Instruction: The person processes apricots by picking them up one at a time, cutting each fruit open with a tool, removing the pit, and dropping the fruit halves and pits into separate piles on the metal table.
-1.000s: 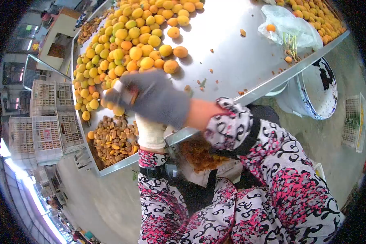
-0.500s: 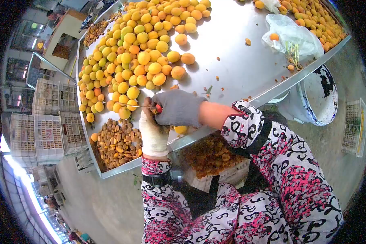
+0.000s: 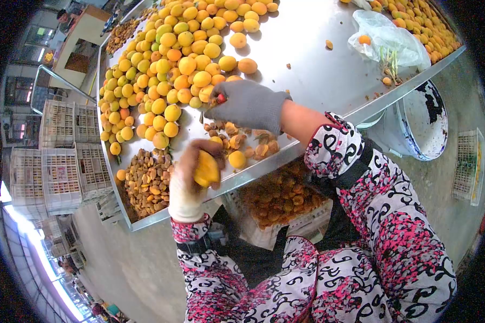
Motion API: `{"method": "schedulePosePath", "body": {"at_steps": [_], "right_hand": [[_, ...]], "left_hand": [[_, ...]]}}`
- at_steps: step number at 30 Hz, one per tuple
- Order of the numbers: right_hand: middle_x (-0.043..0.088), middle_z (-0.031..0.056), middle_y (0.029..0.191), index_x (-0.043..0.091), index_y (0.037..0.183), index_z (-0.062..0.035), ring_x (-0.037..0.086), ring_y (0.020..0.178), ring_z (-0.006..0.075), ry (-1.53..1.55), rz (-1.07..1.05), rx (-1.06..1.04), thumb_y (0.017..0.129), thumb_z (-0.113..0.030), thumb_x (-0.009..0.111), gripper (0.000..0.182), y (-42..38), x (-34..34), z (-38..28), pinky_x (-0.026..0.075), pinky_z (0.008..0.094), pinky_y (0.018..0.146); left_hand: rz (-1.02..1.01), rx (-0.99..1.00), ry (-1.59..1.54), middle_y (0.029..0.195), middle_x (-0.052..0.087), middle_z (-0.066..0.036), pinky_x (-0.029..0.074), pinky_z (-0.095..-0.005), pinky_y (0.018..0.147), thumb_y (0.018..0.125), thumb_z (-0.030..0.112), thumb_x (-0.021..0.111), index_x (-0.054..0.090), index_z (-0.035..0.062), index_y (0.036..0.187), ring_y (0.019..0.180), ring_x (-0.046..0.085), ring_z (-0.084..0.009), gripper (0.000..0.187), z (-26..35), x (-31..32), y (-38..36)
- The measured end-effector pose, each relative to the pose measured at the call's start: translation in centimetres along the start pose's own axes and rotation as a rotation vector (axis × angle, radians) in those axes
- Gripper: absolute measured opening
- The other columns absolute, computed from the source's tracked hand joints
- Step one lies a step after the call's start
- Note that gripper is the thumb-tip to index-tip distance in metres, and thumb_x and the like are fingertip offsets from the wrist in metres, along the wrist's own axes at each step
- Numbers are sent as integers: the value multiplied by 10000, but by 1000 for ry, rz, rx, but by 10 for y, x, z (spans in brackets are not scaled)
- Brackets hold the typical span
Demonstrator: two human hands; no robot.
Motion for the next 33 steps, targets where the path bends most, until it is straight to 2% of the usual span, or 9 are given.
{"method": "schedulePosePath", "body": {"at_steps": [3, 7, 10, 12, 16, 20, 22, 24, 33], "right_hand": [[608, 143, 833, 572, 1025, -17, 580, 768, 270, -27, 73, -29, 830, -382, 604, 415, 1, -7, -3, 464, 346, 707], [614, 140, 855, 571, 1042, -6, 579, 780, 239, -10, 79, -152, 843, -383, 596, 426, 3, -1, 6, 462, 319, 710], [607, 211, 890, 581, 956, 28, 597, 806, 317, 72, 55, -22, 821, -473, 578, 518, -1, -1, -6, 468, 367, 712], [622, 125, 881, 573, 1065, -9, 577, 795, 171, 143, 11, 93, 837, -391, 612, 447, 1, 2, 1, 464, 296, 712], [607, 90, 815, 578, 1044, -13, 556, 723, 135, 68, 45, 109, 829, -387, 620, 433, -3, -2, -5, 457, 276, 650], [535, 17, 675, 580, 944, -20, 469, 564, 78, 309, 9, 88, 831, -360, 615, 361, -10, -2, -13, 388, 232, 502], [577, 79, 694, 592, 878, 19, 562, 607, 160, 524, -12, 164, 850, -435, 545, 457, -10, 6, -9, 448, 294, 559], [557, 22, 657, 597, 880, 10, 538, 584, 104, 537, -26, 197, 860, -412, 549, 425, -12, 7, -12, 431, 254, 523], [554, 16, 647, 603, 921, -47, 486, 464, 75, 1040, -173, 305, 865, -342, 549, 305, -22, 28, -15, 383, 216, 422]], "left_hand": [[-124, 135, 539, 848, 608, -74, 474, -312, 639, 855, 194, 519, 572, 13, 991, 728, 591, -163, 232, -12, 22, -3], [149, 211, 952, 804, 635, -130, 481, -334, 648, 833, 241, 576, 591, 10, 965, 703, 623, -226, 267, -9, 13, 5], [322, 205, 1255, 663, 623, -124, 480, -389, 591, 800, 336, 614, 570, 36, 914, 640, 613, -316, 324, -27, 3, 17], [304, 36, 1636, 651, 615, -130, 477, -392, 586, 780, 403, 616, 549, 24, 943, 634, 614, -312, 418, -43, 6, 27], [284, 116, 1404, 752, 617, -187, 478, -391, 663, 766, 394, 622, 531, 20, 975, 747, 610, -350, 438, -40, 1, 30], [188, 199, 214, 1027, 577, -79, 450, -277, 777, 791, 179, 595, 501, 6, 1168, 913, 556, -160, 426, -2, 4, 17], [158, 290, 16, 1117, 537, -108, 433, -260, 804, 798, 180, 579, 415, 14, 1285, 977, 545, -184, 540, 3, -3, 16], [128, 405, -155, 1179, 510, -118, 429, -284, 856, 804, 172, 579, 399, 23, 1303, 1052, 527, -205, 550, 6, -4, 20], [220, 462, 12, 1280, 454, -88, 389, -302, 947, 813, 132, 577, 388, 32, 1327, 1141, 464, -185, 557, 8, 6, 19]]}}
Point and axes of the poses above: each hand's wrist, its own y-axis towards the middle knuckle, its own x-axis out of the palm, z = x × y, the point moved 4 cm from there along y, towards the middle knuckle
